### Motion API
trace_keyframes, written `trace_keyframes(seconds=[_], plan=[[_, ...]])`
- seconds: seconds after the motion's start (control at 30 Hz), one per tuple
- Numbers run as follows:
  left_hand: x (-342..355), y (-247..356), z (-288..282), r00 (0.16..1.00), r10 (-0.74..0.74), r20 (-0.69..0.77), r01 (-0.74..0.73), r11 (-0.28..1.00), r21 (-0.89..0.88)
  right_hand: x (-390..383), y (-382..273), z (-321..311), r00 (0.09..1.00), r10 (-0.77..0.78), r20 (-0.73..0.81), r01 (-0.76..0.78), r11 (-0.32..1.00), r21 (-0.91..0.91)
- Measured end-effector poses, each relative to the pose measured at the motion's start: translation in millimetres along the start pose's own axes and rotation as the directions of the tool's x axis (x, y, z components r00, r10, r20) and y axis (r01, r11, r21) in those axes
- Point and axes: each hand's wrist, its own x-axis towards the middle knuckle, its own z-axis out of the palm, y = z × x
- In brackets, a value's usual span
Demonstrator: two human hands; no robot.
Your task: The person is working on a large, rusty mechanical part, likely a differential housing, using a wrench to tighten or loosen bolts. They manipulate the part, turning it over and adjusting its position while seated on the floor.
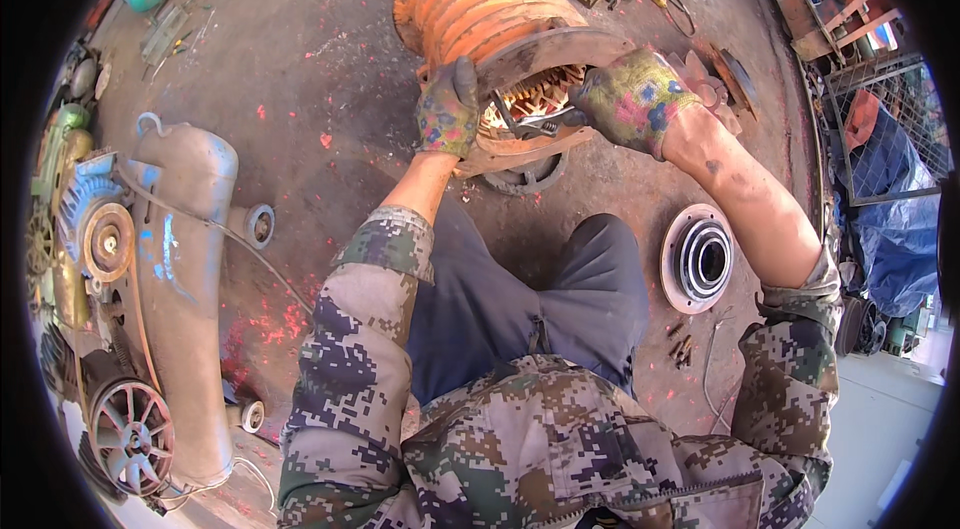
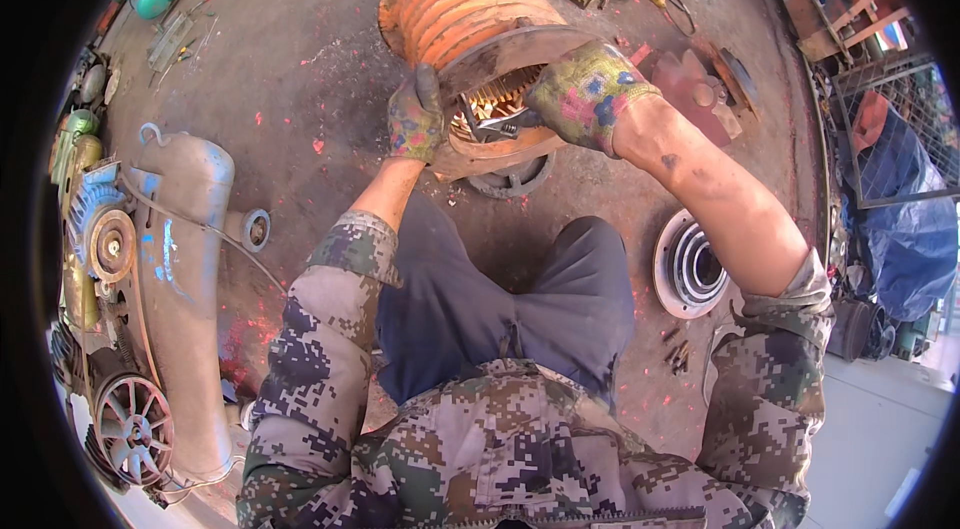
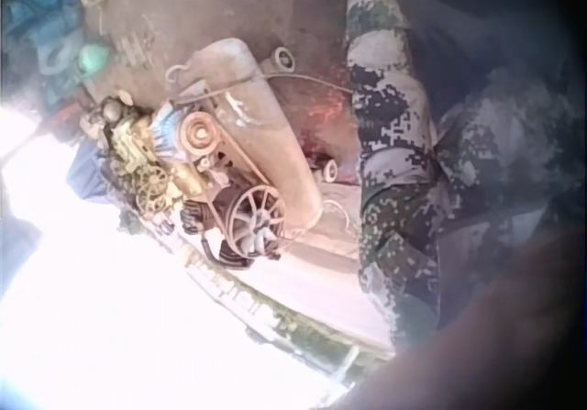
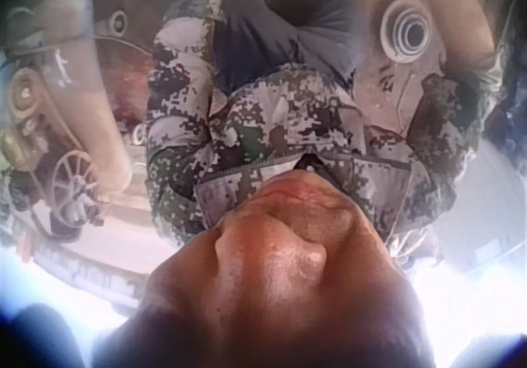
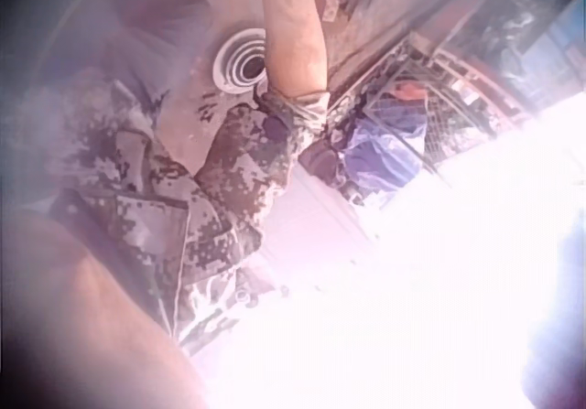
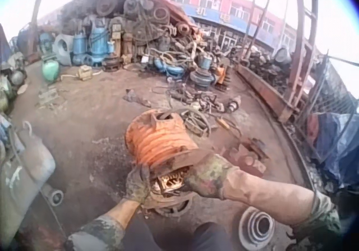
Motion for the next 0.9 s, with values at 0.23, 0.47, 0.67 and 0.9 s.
trace_keyframes(seconds=[0.23, 0.47, 0.67, 0.9], plan=[[-0.2, -16.4, 2.5, 1.000, -0.009, 0.029, 0.015, 0.981, -0.195, 51.1, -25.0, -59.4, 0.953, -0.234, 0.193, 0.286, 0.906, -0.312], [-4.2, -5.0, 15.7, 0.995, 0.068, -0.070, -0.073, 0.994, -0.079, 84.5, -54.7, -80.2, 0.943, -0.271, 0.191, 0.318, 0.903, -0.289], [-4.2, -10.3, 5.4, 0.997, 0.080, -0.014, -0.081, 0.992, -0.097, 99.7, -73.9, -110.0, 0.926, -0.347, 0.150, 0.378, 0.841, -0.388], [-5.2, 8.2, -2.6, 0.998, 0.064, 0.003, -0.064, 0.997, -0.053, 97.2, -72.7, -108.4, 0.859, -0.302, 0.413, 0.498, 0.682, -0.536]])
